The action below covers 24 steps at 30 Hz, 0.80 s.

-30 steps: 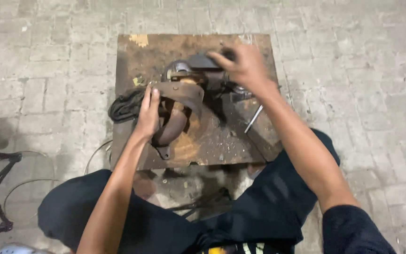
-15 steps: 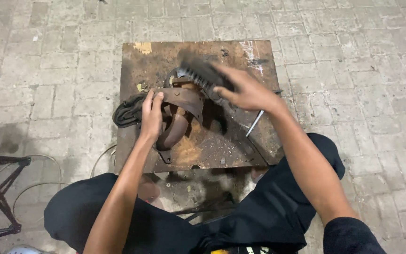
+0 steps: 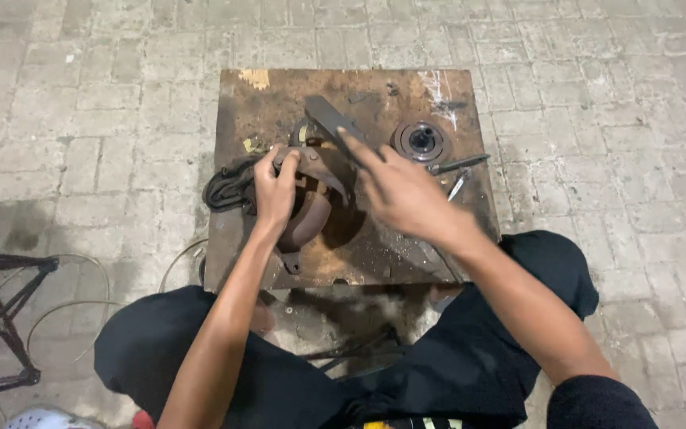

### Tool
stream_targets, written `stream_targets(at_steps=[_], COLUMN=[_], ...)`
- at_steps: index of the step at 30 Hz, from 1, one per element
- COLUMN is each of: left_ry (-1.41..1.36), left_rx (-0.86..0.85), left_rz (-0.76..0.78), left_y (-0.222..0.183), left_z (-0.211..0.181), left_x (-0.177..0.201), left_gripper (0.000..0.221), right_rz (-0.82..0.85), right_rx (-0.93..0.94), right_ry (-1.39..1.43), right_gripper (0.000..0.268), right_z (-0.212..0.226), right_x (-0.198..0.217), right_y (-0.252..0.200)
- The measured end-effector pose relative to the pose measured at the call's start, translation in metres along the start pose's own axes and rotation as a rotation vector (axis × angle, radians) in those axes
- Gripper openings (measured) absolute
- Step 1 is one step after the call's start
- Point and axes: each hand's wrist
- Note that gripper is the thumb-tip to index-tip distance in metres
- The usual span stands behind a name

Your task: Filing and brushing a metal automotive part to remove rust and debris

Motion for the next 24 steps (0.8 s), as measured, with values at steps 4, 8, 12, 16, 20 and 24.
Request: stream_targets(at_steps=[4,8,12,16,20,24], left_ry=[-0.009,-0.013,0.006,-0.036,-0.032,-0.02], left_rx=[-0.042,-0.061,-0.078,-0.127,-0.172,-0.181], left_rz=[-0.022,-0.035,-0.046,-0.032,-0.061,-0.073], left_y=[-0.006,-0.01,-0.002,-0.002,-0.007,-0.007], left_z=[-0.001,-0.012,0.001,-0.005,-0.011,-0.007], left_x=[0.004,0.007,0.0,0.0,0.006,-0.002], left_gripper=[0.028,0.025,0.027,0.025,0.031,0.032], right_rz=[-0.146,-0.19,-0.141,-0.211,-0.245,-0.221], right_rx=[0.098,0.091,-0.037,0.049,0.039,-0.037], right_ry=[-0.074,0.036,0.099,0.137,0.128,0.179], right_gripper=[0.052,0.057,0.058,0.054,0.052,0.051], right_z=[-0.006,0.002,0.023,0.012,0.019,0.027], right_x=[-0.032,-0.031,-0.016,-0.029,-0.028,-0.025], right_y=[0.025,0.015,-0.026,0.007,0.006,-0.037])
Point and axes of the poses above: each hand's wrist, its own y-axis towards the middle knuckle, its own x-axis out of the back of the hand, z = x × y, and after that the axes turned 15 degrees about y, right-handed
